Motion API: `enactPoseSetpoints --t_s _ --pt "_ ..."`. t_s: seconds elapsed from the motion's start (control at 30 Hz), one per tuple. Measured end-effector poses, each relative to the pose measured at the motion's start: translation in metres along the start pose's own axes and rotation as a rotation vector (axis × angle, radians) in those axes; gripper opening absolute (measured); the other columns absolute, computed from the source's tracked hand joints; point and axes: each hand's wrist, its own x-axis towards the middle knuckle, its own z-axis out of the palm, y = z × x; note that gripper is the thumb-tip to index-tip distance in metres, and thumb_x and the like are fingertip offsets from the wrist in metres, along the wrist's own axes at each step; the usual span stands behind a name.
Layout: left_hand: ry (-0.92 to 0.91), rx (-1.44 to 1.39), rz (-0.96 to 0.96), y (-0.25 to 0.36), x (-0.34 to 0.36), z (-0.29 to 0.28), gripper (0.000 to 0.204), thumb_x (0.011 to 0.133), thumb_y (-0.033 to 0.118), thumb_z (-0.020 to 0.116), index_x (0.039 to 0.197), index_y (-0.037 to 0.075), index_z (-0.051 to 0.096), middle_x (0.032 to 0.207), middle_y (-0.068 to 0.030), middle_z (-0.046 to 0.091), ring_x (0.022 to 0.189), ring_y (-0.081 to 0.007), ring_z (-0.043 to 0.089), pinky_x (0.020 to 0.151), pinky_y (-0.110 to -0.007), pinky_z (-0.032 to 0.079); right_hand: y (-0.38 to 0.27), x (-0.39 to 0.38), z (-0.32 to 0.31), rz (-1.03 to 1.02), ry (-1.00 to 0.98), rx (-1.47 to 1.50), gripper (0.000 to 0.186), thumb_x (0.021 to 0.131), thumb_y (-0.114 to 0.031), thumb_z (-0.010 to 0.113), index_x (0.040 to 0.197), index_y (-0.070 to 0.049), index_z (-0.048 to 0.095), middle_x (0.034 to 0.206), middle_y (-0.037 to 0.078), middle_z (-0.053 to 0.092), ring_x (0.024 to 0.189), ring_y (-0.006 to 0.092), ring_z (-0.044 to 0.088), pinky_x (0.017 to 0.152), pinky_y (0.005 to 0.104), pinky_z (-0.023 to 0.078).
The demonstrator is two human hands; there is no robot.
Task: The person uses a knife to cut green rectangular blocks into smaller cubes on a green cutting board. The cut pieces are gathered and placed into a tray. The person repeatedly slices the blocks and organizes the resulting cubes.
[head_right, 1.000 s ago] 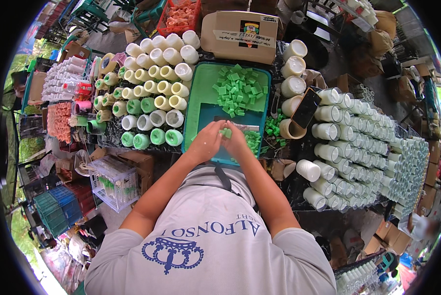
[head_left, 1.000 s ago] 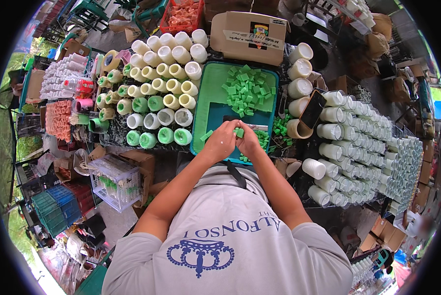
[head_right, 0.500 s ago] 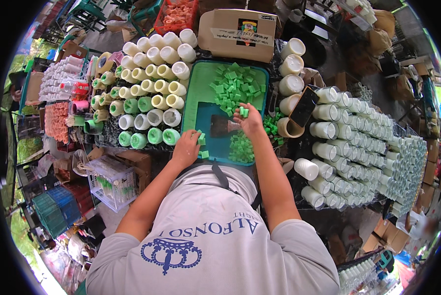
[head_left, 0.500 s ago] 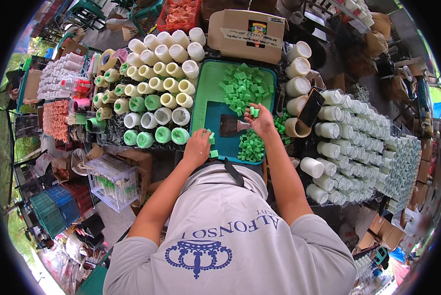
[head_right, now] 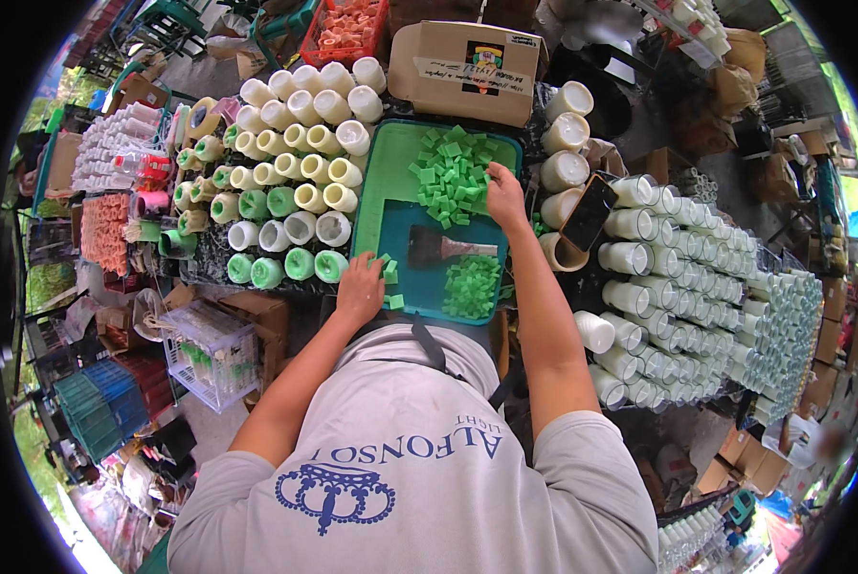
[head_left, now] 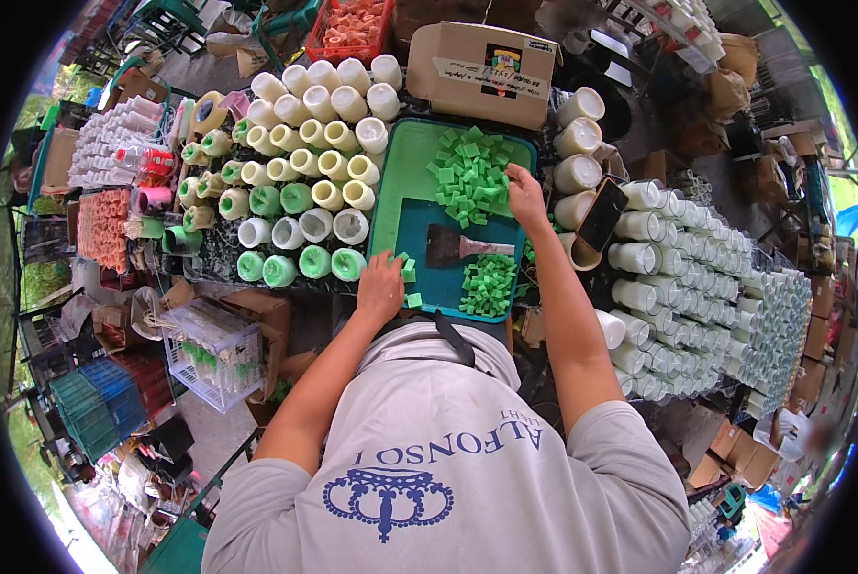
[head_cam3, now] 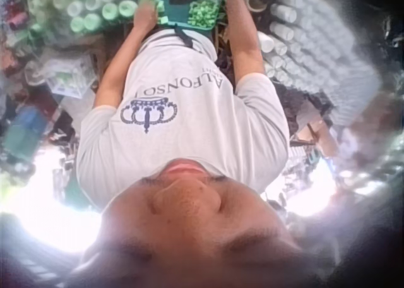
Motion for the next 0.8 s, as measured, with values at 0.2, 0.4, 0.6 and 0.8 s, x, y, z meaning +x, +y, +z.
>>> enactPoseSetpoints --t_s 0.2,0.4,0.6,0.8 --pt "0.033 -0.024 -0.018 0.002 -0.003 0.003 0.048 0.088 0.013 0.080 0.131 0.001 0.063 0.131 -0.0182 0.061 0.119 -0.0379 0.061 0.097 -0.047 0.054 0.021 -0.011 -0.017 -0.139 0.188 -0.077 0.037 0.098 0.003 0.060 0.134 0.002 0.066 0.122 0.015 0.075 0.109 0.0245 0.075 0.095 0.0363 0.058" --pt "0.069 -0.076 -0.050 -0.009 -0.005 0.014 0.048 0.090 0.016 0.079 0.133 0.003 0.061 0.118 -0.0150 0.064 0.110 -0.0347 0.066 0.092 -0.044 0.056 -0.039 -0.111 0.034 -0.261 -0.135 -0.288 0.029 0.093 -0.004 0.072 0.122 -0.001 0.070 0.104 0.017 0.072 0.095 0.0323 0.072 0.085 0.0411 0.057" --pt "0.046 -0.122 -0.106 -0.004 -0.007 0.013 0.053 0.086 0.009 0.082 0.133 0.002 0.059 0.121 -0.0167 0.063 0.109 -0.0377 0.069 0.090 -0.046 0.059 -0.017 -0.171 0.112 -0.826 -0.407 -0.675 0.056 0.081 -0.010 0.071 0.136 -0.004 0.063 0.130 0.015 0.066 0.127 0.0347 0.062 0.108 0.0458 0.049" --pt "0.043 -0.140 -0.203 -0.005 -0.010 0.021 0.044 0.087 0.008 0.081 0.123 0.002 0.057 0.119 -0.0194 0.063 0.106 -0.0406 0.071 0.086 -0.048 0.060 -0.008 -0.164 0.131 -0.885 -0.504 -0.675 0.054 0.081 -0.008 0.069 0.135 -0.008 0.065 0.131 0.012 0.066 0.126 0.0301 0.062 0.105 0.0438 0.047"
